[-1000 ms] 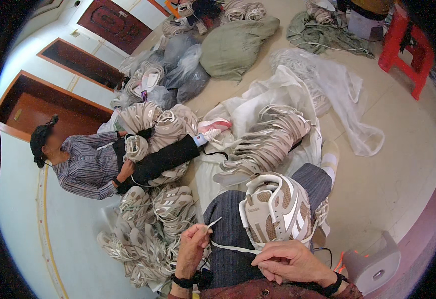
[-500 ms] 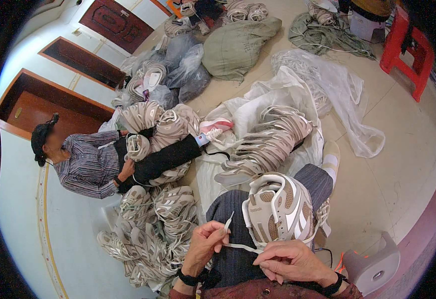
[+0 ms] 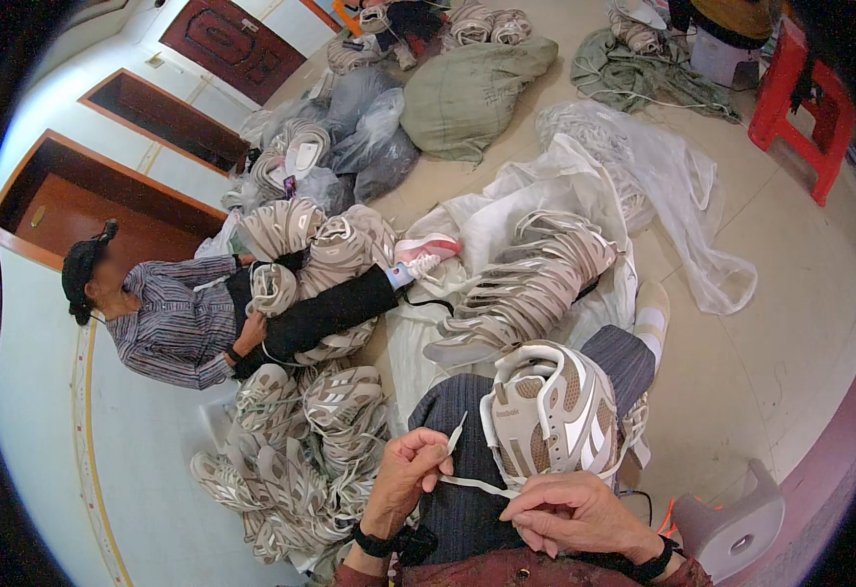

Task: The recorder is lacing a pair of white and beige sneakers in a shoe manufacturing environment.

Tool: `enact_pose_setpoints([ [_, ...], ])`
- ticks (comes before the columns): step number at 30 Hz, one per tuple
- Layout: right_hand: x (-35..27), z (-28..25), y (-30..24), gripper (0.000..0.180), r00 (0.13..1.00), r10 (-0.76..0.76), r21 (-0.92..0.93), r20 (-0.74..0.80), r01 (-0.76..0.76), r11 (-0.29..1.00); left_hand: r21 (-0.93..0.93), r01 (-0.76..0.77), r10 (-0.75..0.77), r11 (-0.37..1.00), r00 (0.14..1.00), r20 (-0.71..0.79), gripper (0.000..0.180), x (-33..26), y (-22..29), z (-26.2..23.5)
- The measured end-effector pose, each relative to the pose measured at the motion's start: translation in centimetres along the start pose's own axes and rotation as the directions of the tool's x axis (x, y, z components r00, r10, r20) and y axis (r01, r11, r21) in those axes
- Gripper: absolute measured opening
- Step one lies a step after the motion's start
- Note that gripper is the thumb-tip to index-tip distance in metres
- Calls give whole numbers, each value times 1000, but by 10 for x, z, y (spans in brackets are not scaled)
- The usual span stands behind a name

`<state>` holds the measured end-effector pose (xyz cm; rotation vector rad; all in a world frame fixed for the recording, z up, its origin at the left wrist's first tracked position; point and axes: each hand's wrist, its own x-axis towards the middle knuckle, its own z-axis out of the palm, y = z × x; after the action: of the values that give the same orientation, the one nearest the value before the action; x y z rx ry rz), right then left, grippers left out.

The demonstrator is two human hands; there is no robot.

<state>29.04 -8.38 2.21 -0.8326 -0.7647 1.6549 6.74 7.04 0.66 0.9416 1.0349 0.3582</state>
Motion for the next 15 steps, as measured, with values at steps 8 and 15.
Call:
enact_pose_setpoints([
  [8, -1, -1, 2, 13, 1000, -12, 2, 9, 12, 1000, -55, 9, -8, 998, 1000, 24, 13, 4, -4, -7],
  [15, -1, -1, 2, 13, 1000, -17, 4, 10, 17, 1000, -90, 32, -30, 995, 999, 26, 12, 6, -4, -9],
])
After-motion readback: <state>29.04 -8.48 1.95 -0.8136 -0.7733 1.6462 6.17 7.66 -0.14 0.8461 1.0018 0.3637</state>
